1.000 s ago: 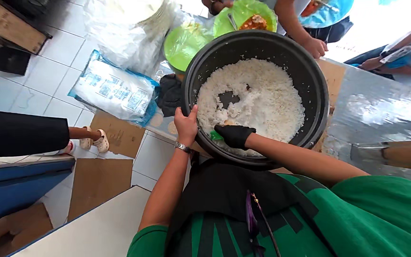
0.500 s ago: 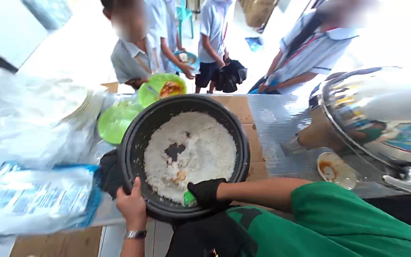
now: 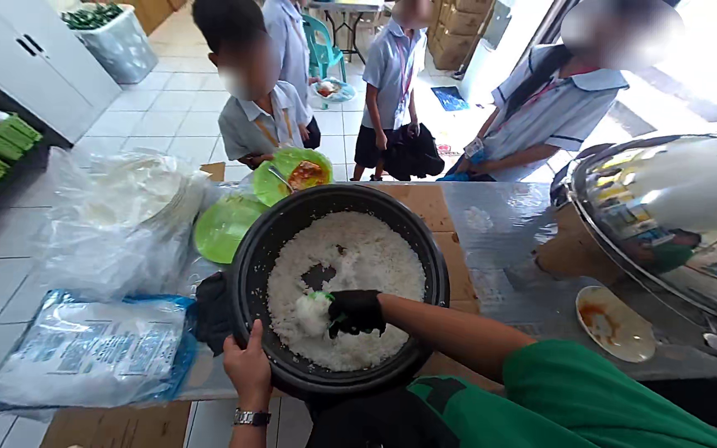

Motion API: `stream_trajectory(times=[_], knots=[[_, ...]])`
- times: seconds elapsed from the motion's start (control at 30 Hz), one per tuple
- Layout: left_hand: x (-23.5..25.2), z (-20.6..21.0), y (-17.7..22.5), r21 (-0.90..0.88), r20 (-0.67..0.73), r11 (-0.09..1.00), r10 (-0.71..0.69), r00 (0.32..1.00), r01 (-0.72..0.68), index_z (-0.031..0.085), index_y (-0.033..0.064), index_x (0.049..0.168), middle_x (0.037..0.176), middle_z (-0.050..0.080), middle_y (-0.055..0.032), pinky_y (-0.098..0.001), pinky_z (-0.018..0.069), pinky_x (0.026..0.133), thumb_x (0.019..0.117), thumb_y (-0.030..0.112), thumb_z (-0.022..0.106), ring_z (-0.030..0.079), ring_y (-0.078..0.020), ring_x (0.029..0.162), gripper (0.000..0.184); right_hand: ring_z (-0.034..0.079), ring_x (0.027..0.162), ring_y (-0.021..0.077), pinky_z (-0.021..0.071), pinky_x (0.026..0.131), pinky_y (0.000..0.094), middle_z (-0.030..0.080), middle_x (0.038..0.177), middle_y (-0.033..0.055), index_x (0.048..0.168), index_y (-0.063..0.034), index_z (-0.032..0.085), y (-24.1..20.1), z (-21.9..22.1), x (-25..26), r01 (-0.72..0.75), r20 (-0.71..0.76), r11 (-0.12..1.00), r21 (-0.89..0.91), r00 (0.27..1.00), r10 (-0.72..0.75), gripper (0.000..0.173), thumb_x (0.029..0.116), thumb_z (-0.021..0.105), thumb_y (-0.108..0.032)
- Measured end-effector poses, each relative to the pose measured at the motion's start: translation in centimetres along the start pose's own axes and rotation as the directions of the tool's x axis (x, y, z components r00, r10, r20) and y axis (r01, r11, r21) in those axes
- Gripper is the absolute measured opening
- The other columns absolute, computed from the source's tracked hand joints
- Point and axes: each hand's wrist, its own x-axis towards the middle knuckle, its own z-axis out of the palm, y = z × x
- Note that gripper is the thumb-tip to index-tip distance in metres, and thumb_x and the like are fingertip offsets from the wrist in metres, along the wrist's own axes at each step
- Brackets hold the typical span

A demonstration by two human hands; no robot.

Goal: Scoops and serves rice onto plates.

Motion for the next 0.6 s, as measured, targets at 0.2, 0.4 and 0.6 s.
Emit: stream_trajectory(times=[0.2, 0.4, 0.6], knots=[[0.1, 0.2, -0.4, 0.041, -0.112, 0.992, 0.124, 0.986, -0.12, 0.041, -0.0138, 0.139, 0.127, 0.057, -0.0305, -0.0424, 0.0481, 0.1, 0.0917, 0.013, 0.075, 0.058, -0.0325, 0.116, 0.064, 0.057, 0.053, 0.0104, 0.0482, 0.047, 0.0233, 0.065, 0.075, 0.006, 0.104, -0.0061, 0.054, -4.3, -3.7, -1.8, 0.191, -0.18, 0.907, 0.375, 0.975, -0.131, 0.013, 0.1053, 0.042, -0.011], [-0.6, 0.8, 1.7, 0.097, 0.014, 0.907, 0.41, 0.912, -0.409, 0.027, -0.0151, 0.149, 0.151, 0.037, -0.0365, -0.0435, 0.0387, 0.116, 0.085, 0.005, 0.076, 0.044, -0.04, 0.141, 0.083, 0.062, 0.062, 0.0147, 0.054, 0.054, 0.0284, 0.066, 0.085, 0.0075, 0.111, -0.006, 0.055, -8.7, -7.7, -1.4, 0.469, -0.317, 0.798, 0.379, 0.876, -0.364, 0.017, 0.1035, 0.04, -0.006], [-1.3, 2.2, 0.7, 0.033, 0.072, 0.791, 0.608, 0.791, -0.611, 0.047, -0.0187, 0.134, 0.124, 0.064, -0.0301, -0.0376, 0.0554, 0.099, 0.0905, 0.01, 0.069, 0.067, -0.0291, 0.115, 0.057, 0.061, 0.065, 0.01, 0.0543, 0.058, 0.0242, 0.061, 0.083, 0.0051, 0.11, -0.002, 0.052, -15.7, -9.4, 0.2, 0.64, -0.479, 0.748, 0.175, 0.719, -0.504, 0.011, 0.1037, 0.043, -0.001]])
